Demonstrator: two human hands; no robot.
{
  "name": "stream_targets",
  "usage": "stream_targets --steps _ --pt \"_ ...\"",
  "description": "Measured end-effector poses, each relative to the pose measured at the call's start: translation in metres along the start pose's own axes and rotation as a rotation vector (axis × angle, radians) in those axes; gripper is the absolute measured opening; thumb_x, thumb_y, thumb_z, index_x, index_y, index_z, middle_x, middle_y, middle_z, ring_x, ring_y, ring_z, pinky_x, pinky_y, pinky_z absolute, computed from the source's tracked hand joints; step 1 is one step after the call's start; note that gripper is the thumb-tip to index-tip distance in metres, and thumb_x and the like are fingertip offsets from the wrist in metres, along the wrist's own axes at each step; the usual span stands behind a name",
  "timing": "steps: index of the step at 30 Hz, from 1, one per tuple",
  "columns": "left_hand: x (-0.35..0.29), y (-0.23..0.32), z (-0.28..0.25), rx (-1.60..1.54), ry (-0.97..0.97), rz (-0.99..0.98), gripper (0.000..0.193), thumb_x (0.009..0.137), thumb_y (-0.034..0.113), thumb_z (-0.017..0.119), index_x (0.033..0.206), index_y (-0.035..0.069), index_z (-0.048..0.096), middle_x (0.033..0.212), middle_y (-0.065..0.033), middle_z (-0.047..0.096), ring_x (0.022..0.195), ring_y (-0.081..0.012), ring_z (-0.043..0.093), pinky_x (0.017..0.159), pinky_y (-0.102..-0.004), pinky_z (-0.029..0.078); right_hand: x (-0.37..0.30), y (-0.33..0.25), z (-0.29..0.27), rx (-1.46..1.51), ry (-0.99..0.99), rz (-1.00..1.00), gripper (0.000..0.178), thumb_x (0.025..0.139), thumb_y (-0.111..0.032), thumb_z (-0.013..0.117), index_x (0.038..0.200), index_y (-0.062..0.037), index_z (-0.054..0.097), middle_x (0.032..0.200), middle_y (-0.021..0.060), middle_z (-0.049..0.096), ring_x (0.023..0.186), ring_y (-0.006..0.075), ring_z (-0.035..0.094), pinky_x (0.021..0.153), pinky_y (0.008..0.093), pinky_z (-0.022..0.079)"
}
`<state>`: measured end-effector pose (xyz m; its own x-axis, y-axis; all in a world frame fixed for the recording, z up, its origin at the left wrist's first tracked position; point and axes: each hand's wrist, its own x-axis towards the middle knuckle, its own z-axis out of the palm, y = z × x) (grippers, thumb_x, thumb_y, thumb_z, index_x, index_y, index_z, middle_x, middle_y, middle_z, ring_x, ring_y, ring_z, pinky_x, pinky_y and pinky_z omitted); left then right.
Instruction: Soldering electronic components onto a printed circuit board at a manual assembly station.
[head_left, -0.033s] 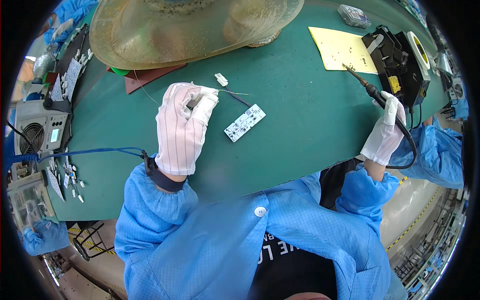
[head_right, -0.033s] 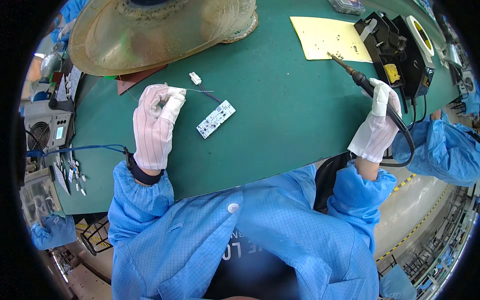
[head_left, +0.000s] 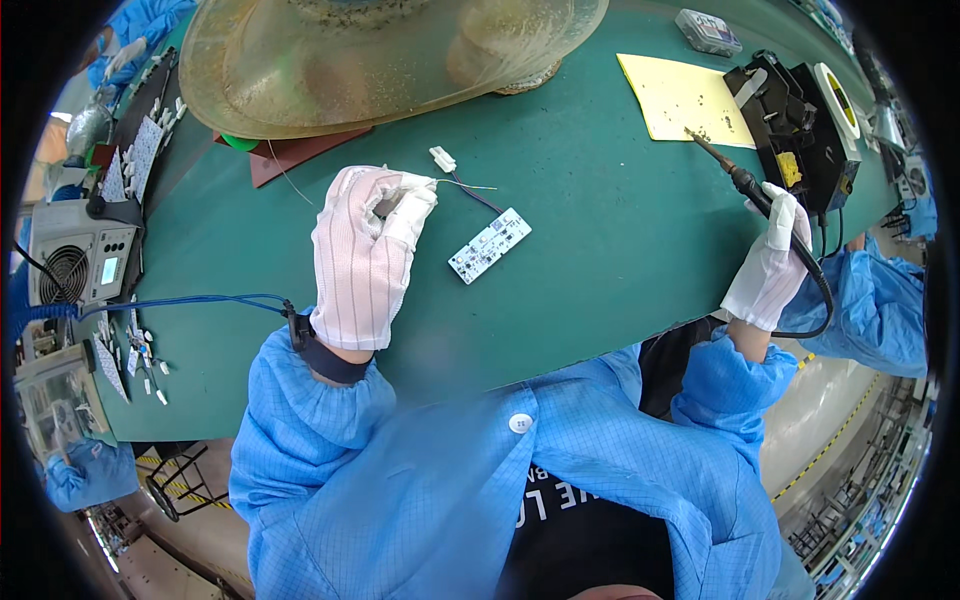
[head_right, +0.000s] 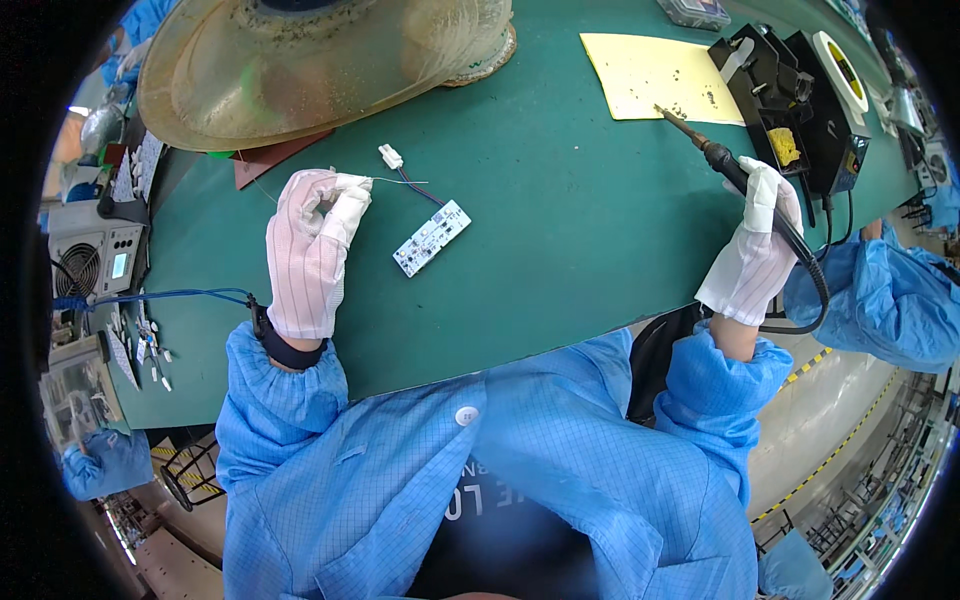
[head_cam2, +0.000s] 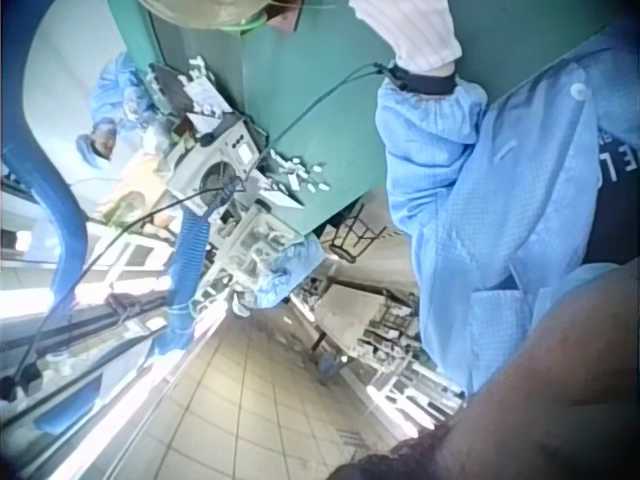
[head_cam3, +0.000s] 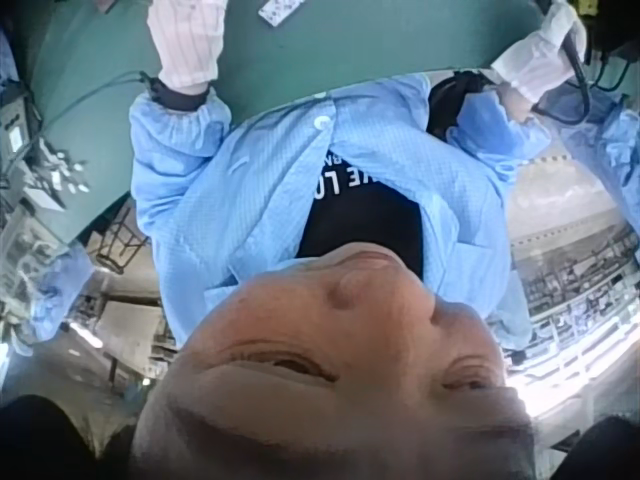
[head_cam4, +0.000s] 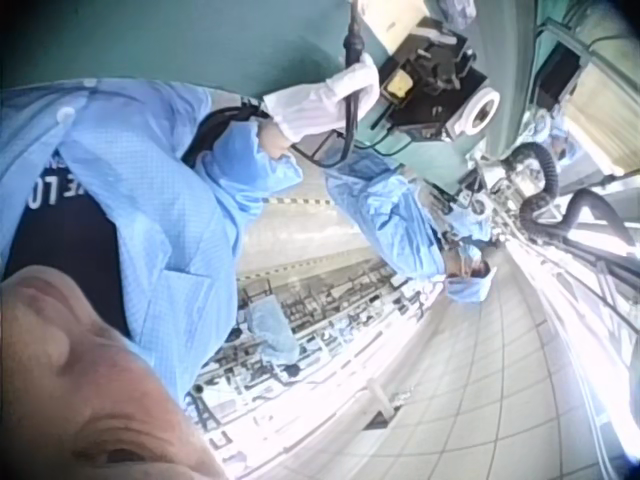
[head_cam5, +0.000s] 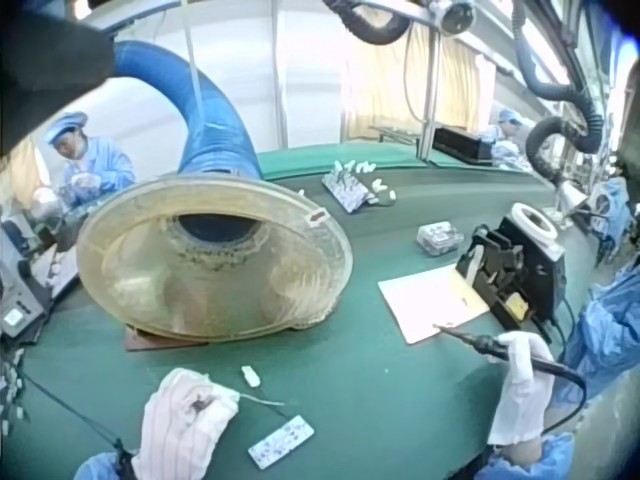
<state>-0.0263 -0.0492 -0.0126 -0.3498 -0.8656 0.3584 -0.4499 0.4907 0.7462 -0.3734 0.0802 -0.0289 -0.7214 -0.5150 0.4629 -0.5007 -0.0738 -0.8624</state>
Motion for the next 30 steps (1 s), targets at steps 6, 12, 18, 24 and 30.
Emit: stream_targets --steps 6,12,18,24,30 --pt "0.000 -0.001 0.001 -0.077 -0.021 -0.055 0.013 0.086 0.012 0.069 0.097 0.004 0.069 0.090 -0.0126 0.061 0.079 -0.0290 0.062 0.071 -0.0363 0.050 -0.001 0.001 -0.001 -0.058 -0.025 -0.007 0.035 0.102 -0.030 0.057 0.108 0.0023 0.069 0.100 0.0073 0.068 0.085 0.0133 0.062 0.084 0.0270 0.046" --pt "0.001 0.003 -0.001 -0.014 -0.053 -0.086 0.013 0.087 0.011 0.068 0.099 0.005 0.070 0.087 -0.0114 0.062 0.076 -0.0239 0.061 0.069 -0.0336 0.049 0.006 -0.008 -0.002 -0.082 -0.072 -0.005 0.032 0.100 -0.027 0.060 0.105 0.0032 0.069 0.096 0.0078 0.067 0.087 0.0147 0.064 0.083 0.0275 0.051" --pt "0.001 0.009 -0.002 -0.115 -0.041 -0.142 0.016 0.086 0.010 0.070 0.101 0.005 0.070 0.093 -0.0105 0.065 0.075 -0.0213 0.061 0.071 -0.0312 0.050 0.009 -0.024 0.000 -0.135 -0.063 0.015 0.033 0.101 -0.029 0.059 0.103 0.0025 0.069 0.094 0.0070 0.066 0.087 0.0142 0.063 0.083 0.0279 0.049" --pt "0.001 0.011 -0.002 -0.108 -0.060 -0.100 0.013 0.082 0.009 0.072 0.095 0.006 0.070 0.093 -0.0081 0.067 0.080 -0.0235 0.063 0.072 -0.0336 0.053 -0.006 -0.048 0.002 -0.025 0.021 0.209 0.040 0.104 -0.035 0.052 0.104 0.0019 0.068 0.088 0.0073 0.065 0.079 0.0122 0.056 0.075 0.0263 0.042" --pt "-0.001 0.001 -0.007 0.192 -0.070 0.251 0.010 0.083 0.010 0.069 0.092 0.005 0.071 0.092 -0.0086 0.066 0.082 -0.0244 0.063 0.070 -0.0333 0.052 -0.051 -0.077 0.009 0.085 -0.109 0.048 0.045 0.108 -0.033 0.039 0.099 0.0034 0.065 0.092 0.0118 0.065 0.093 0.0203 0.063 0.083 0.0312 0.047"
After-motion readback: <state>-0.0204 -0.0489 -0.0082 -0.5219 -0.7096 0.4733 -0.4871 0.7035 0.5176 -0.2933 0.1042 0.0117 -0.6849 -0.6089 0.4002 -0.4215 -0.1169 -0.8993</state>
